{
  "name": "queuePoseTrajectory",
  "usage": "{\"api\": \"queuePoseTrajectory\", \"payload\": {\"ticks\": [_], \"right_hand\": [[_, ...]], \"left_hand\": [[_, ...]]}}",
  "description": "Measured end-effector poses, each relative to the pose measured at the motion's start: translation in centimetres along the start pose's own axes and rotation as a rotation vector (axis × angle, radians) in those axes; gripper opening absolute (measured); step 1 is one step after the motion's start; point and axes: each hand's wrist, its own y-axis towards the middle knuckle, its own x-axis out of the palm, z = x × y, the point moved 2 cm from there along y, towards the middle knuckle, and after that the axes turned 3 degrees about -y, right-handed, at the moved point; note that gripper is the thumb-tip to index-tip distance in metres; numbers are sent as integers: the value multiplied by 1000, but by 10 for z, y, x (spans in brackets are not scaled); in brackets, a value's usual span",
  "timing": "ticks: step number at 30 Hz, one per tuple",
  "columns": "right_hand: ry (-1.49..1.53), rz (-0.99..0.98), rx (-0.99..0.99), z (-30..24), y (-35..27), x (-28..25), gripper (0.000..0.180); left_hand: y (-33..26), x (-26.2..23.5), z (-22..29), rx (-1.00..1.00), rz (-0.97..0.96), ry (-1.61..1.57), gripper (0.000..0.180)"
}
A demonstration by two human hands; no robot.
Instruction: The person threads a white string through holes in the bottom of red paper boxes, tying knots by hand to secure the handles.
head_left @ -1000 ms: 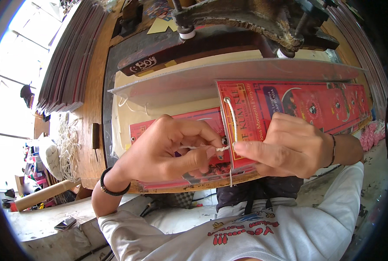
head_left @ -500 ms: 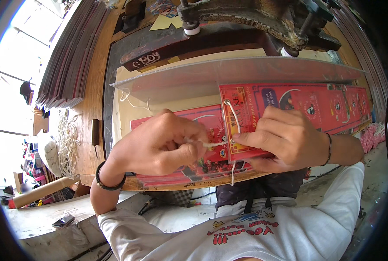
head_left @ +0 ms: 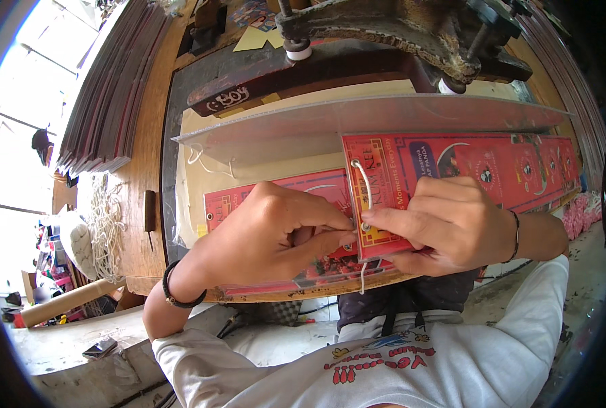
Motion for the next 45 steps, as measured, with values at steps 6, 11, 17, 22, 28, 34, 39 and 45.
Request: {"api": "queuePoseTrajectory", "payload": {"ticks": [6, 11, 17, 22, 28, 34, 39, 45], "right_hand": [[-31, -49, -1, 0, -1, 3, 42], [-50, -43, -19, 0, -4, 9, 42], [-40, -84, 9, -1, -4, 8, 50], [-11, -70, 68, -1, -3, 5, 60], [-81, -75, 19, 1, -4, 7, 62], [-93, -97, -10, 1, -6, 11, 55], [-85, -106, -17, 3, -8, 13, 52], [-40, -55, -63, 1, -10, 10, 52]], "left_hand": [[0, -8, -1, -2, -89, 75, 7], [1, -11, -4, 20, -178, 146, 8], [-1, -14, -8, 42, -232, 158, 8], [-2, -30, -2, 86, -290, 233, 8], [-3, -48, 1, 76, -330, -1, 31], [-8, -44, 3, 69, -207, 402, 46], [-20, -35, 21, -7, 19, 844, 37], [-31, 35, 21, 15, 301, 778, 35]]}}
